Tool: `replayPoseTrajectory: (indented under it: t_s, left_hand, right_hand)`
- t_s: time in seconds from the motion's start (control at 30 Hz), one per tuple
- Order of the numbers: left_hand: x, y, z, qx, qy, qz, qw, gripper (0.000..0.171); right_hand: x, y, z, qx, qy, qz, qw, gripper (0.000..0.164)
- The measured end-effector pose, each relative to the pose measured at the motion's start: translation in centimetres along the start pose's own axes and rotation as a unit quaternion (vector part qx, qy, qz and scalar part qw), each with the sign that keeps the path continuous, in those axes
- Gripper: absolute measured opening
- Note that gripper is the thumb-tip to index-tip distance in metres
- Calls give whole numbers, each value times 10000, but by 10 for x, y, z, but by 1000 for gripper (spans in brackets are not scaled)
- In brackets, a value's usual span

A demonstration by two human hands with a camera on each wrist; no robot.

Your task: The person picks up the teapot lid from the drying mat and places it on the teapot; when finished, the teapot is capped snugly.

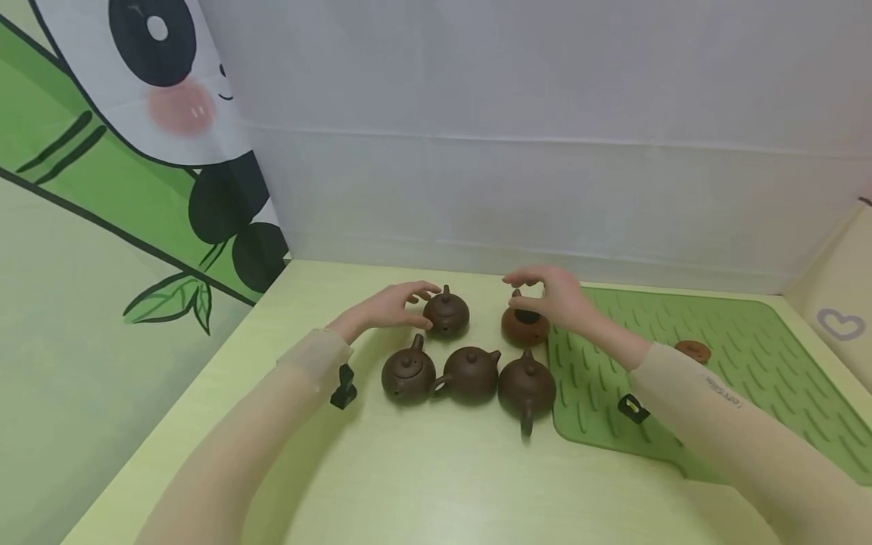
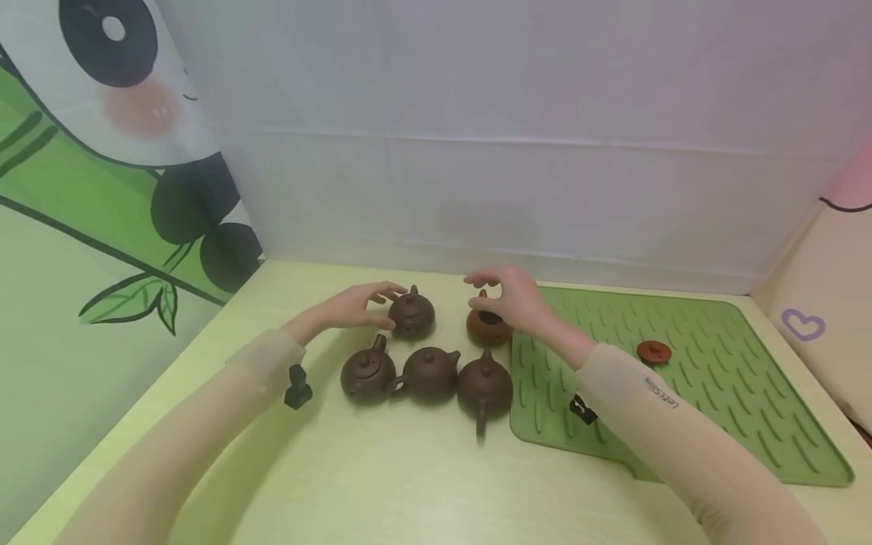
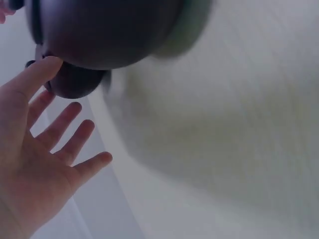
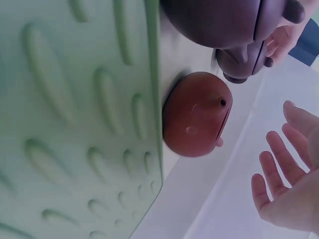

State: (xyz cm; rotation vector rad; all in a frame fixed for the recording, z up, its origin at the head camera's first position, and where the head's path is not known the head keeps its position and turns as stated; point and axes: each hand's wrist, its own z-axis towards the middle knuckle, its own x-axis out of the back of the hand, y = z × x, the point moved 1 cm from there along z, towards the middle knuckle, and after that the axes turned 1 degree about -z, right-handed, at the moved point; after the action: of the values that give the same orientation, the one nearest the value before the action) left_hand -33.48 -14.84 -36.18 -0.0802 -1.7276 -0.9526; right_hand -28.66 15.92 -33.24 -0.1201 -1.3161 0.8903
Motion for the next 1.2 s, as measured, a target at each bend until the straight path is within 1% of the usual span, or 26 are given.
replayPoseTrajectory:
  t_s: [0.07, 0.2, 0.27, 0.43, 0.6, 0.7, 0.83, 0.9, 1.1, 1.2]
  left_hand:
    - [3, 6, 3, -72, -22, 112, 9999, 68]
    - [7, 24, 8, -175, -28, 352, 9992, 66]
    - [8, 32, 13, -277, -44, 513, 9983, 65]
    - [5, 53, 27, -496, -252, 750, 9956, 63]
    - [-2, 69, 41, -630, -528, 798, 9934, 64]
    - [-7, 76, 49, -745, -571, 897, 9915, 64]
    - [-14, 85, 59, -945, -508, 1028, 9889, 63]
    - [-17, 88, 63, -1028, -484, 1038, 9881, 61]
    - [-30, 90, 73, -1214, -480, 1193, 9842, 55]
    - [-35, 91, 75, -1228, -531, 1217, 9835, 57]
  right_hand:
    - [4, 3, -6, -37, 96, 0, 9999, 36]
    - [11, 7, -18, -110, 253, -23, 9996, 37]
    - [15, 9, -24, -124, 333, -38, 9994, 38]
    - [25, 17, -41, -78, 598, -104, 9981, 38]
    - [36, 26, -60, -63, 859, -194, 9961, 38]
    - [43, 35, -72, -171, 955, -199, 9951, 38]
    - [53, 46, -88, -328, 1052, -207, 9937, 39]
    - [58, 53, -96, -342, 1135, -289, 9925, 39]
    - [72, 75, -120, -176, 1633, -910, 9822, 36]
    - [79, 84, -132, -136, 1729, -1196, 9776, 37]
